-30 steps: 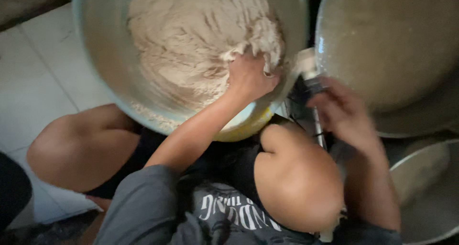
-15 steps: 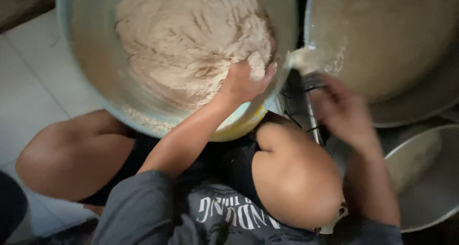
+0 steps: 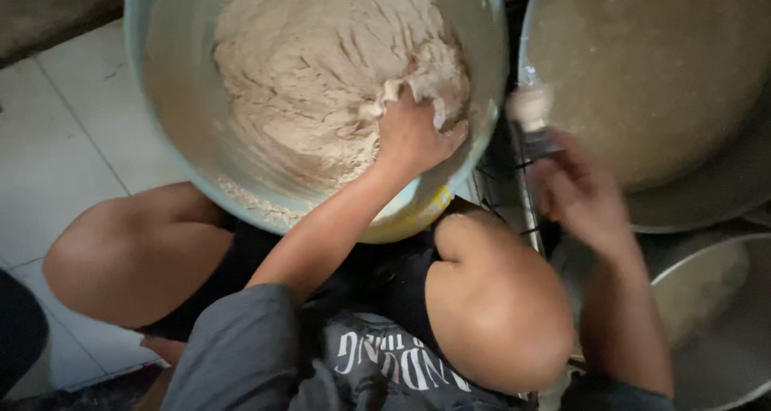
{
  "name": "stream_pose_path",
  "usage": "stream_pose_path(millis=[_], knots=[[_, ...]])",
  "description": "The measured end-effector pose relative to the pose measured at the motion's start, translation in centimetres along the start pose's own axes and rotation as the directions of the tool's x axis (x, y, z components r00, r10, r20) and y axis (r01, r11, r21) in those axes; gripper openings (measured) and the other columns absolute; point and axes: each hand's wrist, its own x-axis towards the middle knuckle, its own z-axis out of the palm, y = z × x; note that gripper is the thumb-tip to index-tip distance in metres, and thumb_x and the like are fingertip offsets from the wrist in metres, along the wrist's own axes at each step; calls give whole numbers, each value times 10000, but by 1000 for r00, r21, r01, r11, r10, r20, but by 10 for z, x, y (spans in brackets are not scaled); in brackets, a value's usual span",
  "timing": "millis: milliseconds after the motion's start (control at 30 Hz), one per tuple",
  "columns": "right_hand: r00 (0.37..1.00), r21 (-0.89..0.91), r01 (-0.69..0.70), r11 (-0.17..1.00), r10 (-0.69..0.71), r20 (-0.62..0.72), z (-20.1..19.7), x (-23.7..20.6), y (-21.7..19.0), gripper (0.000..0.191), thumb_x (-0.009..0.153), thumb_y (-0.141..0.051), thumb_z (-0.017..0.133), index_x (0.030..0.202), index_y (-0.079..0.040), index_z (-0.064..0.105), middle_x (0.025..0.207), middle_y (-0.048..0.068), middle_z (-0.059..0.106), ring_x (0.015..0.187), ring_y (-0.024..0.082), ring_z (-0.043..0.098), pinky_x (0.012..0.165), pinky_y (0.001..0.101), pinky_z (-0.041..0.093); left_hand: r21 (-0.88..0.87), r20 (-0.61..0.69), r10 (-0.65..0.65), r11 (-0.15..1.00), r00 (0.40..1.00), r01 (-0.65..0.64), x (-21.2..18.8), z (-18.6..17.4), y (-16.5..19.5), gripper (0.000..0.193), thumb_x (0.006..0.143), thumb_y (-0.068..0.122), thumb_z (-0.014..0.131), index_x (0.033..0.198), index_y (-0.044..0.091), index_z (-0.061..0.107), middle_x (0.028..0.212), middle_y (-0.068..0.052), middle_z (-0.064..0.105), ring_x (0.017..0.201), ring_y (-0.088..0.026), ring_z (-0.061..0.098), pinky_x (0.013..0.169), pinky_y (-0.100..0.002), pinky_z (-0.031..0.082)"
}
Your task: The person sits on the floor beside a large basin of dough and pots of boiling water. They scoop portions of dough with a small scoop, shape dough balls by hand, and drop them into the boiling water, and use a strainer to lift and move cooked balls between pots.
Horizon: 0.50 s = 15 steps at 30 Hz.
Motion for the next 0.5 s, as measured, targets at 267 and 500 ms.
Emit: stream_pose_path(millis=[267,500], knots=[[920,-677,40,735,-291,-261,-36,11,11,417,1015,-114,685,1414,3,654,1065,159,694,871,166,657,750,350,531,-273,-69,82,957,994,-98,-2,6,-13,404,864,373,749,969,-17,753,1066,-314,695,945,-476,688,878,-515,583],[999,-134,44,990,-43,8,15,-9,-11,455,1016,-159,611,1460,-73,561,945,60,730,696,109,583,604,288,492,-335,-339,314,841,887,-426,-6,-4,7,327,843,179,756,1091,-27,698,1029,-251,722,980,-483,674,891,-524,543]])
